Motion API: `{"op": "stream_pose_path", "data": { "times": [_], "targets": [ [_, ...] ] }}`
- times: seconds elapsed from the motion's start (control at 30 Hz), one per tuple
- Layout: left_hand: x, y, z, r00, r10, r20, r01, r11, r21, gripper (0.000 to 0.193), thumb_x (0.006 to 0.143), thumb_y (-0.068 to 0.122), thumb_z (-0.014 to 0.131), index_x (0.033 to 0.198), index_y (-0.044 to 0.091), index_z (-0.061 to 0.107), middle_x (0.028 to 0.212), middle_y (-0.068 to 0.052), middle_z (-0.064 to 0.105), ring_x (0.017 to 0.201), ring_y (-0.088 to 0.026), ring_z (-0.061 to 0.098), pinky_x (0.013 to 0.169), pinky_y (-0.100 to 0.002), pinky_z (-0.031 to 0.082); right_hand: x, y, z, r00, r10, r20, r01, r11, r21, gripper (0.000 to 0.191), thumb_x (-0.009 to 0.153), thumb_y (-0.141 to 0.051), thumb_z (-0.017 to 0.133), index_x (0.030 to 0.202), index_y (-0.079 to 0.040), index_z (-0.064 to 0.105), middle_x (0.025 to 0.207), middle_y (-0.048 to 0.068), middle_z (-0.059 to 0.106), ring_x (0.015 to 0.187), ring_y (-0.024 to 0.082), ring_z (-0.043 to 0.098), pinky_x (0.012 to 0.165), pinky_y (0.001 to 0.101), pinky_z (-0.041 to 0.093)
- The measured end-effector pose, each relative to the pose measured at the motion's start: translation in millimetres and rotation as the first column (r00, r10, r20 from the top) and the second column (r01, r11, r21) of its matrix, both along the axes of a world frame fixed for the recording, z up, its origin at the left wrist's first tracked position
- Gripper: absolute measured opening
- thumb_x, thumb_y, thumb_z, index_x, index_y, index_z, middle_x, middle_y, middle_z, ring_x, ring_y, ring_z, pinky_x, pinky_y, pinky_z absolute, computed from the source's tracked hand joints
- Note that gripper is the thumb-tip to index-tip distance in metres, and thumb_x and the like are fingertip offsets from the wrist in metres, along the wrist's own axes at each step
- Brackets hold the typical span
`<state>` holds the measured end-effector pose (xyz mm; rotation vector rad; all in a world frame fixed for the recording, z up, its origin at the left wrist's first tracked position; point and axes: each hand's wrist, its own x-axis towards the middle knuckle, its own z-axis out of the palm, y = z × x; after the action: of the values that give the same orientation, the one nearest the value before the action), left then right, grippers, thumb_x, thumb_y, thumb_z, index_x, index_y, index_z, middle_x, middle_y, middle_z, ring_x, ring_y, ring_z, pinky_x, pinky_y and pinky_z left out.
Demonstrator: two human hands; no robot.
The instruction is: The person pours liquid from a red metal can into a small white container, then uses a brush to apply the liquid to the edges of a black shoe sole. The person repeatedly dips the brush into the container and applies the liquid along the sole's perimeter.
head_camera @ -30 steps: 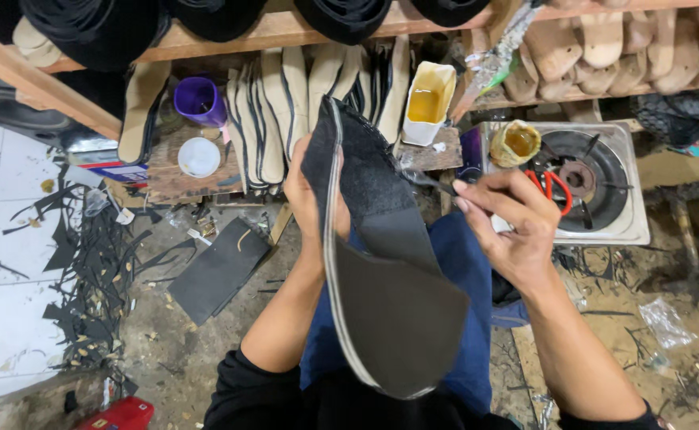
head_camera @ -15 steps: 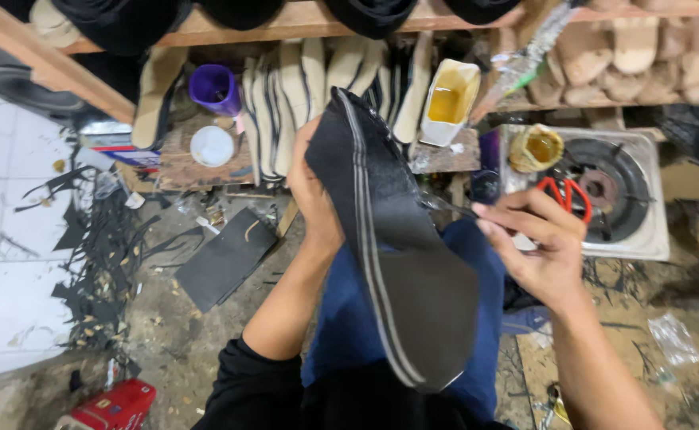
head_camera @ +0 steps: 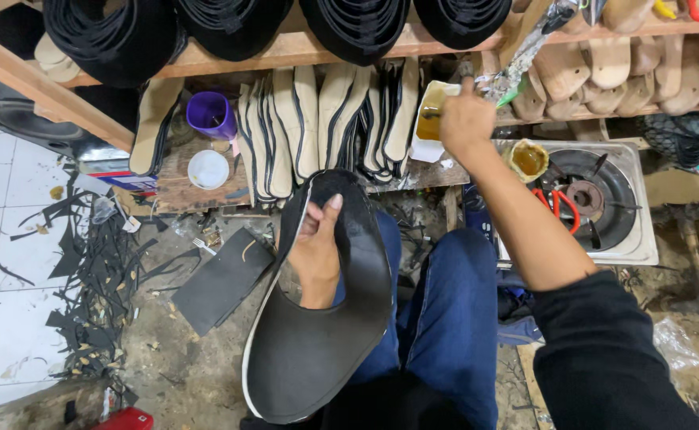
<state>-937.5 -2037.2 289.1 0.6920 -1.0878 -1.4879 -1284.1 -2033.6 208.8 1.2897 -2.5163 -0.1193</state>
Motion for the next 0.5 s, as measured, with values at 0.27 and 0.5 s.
{"op": "stream_pose_path", "data": {
  "times": [0.27, 0.5],
  "targets": [
    [20, -8, 18, 0.953, -0.209, 0.217, 0.187, 0.975, 0.119, 0.034, 0.094, -0.003, 0.074, 0.128, -0.007, 0.069, 0.095, -0.004, 0.05, 0.087, -0.012, 0.043, 0.077, -0.025, 0.036, 1, 31, 48, 0.994, 0.024, 0.105, -0.024, 1.0, 0.002, 0.013, 0.085, -0.018, 0.069, 0.081, -0.009, 0.078, 0.09, 0.019, 0.075, 0.08, 0.033, 0.073, 0.068, 0.0442, 0.056],
    [-9, -8, 35, 0.928, -0.323, 0.186, 0.311, 0.946, 0.09, 0.028, 0.092, 0.005, 0.071, 0.119, -0.003, 0.07, 0.103, -0.008, 0.076, 0.091, -0.013, 0.069, 0.083, -0.027, 0.056, 48, 104, 90, 0.994, 0.079, 0.076, -0.067, 0.988, -0.14, 0.025, 0.096, -0.025, 0.071, 0.079, -0.008, 0.076, 0.092, 0.017, 0.07, 0.071, 0.035, 0.07, 0.063, 0.0468, 0.053]
  ]
}}
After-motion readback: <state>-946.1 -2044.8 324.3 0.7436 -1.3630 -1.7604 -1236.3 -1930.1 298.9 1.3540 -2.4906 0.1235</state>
